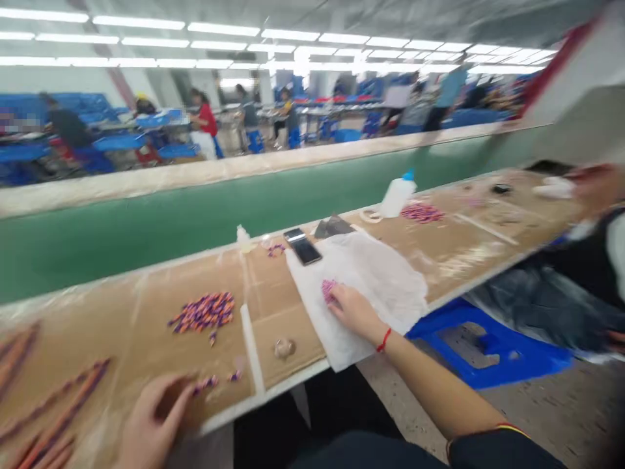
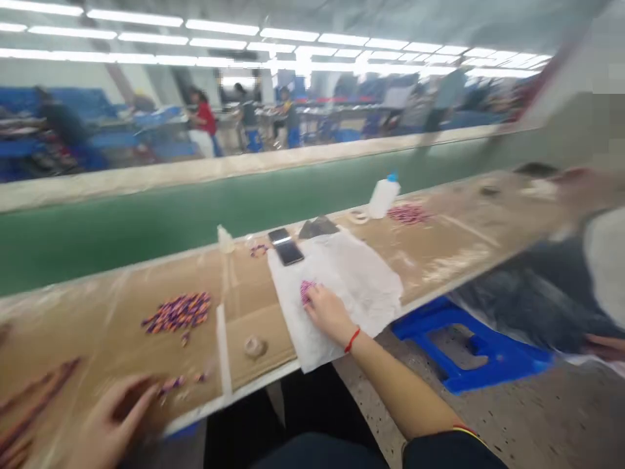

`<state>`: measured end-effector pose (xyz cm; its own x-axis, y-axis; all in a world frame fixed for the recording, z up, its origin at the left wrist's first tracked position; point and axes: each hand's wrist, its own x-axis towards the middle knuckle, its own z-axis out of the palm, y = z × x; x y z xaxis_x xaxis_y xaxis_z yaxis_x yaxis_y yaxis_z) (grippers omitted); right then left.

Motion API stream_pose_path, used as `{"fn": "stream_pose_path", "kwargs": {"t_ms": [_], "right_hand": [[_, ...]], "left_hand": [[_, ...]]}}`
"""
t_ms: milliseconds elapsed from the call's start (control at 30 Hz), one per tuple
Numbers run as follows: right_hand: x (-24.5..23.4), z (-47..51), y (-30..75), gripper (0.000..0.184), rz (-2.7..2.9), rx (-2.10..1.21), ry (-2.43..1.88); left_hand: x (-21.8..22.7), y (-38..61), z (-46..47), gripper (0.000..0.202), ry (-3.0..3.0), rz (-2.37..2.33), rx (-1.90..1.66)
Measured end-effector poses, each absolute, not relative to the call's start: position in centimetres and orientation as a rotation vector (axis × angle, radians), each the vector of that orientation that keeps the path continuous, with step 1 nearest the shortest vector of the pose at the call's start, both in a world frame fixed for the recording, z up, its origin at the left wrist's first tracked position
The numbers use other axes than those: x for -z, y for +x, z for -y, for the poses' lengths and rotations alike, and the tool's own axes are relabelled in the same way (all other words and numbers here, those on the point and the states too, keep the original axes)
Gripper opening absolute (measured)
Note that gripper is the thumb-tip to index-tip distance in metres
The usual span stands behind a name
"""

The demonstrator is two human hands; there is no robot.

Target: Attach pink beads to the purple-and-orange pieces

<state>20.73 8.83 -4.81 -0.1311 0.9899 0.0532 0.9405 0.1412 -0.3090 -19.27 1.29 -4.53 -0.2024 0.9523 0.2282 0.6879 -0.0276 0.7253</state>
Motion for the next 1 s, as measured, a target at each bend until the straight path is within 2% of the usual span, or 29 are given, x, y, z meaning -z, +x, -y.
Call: {"fn": "stream_pose_path", "kwargs": {"t_ms": [133,233,367,533,767,1000], "right_hand": [[6.1,-9.5,21.7,0.014,2.253,-0.31,-1.778],[7.2,-10.3,22.3,0.012,2.258,-0.313,-1.698],[7.6,-10.2,23.0,0.011,2.241,-0.307,-1.62],[7.6,-9.9,23.2,0.011,2.197,-0.271,-1.583],[8.0,-9.4,23.5,0.013,2.13,-0.265,-1.541],[6.4,-8.7,23.8,0.014,1.981,-0.455,-1.535]], "left_hand": [[1.9,-19.2,-0.7,0.03,1.375,-1.911,-1.303],[0.5,-21.7,1.9,0.027,1.225,-2.008,-1.364],[-1.8,-24.3,4.6,0.031,1.162,-1.888,-1.415],[-3.6,-25.2,1.5,0.027,1.192,-1.824,-1.392],[-3.4,-25.6,1.1,0.024,1.176,-1.879,-1.362],[-1.4,-21.9,0.5,0.028,1.163,-1.847,-1.331]]}}
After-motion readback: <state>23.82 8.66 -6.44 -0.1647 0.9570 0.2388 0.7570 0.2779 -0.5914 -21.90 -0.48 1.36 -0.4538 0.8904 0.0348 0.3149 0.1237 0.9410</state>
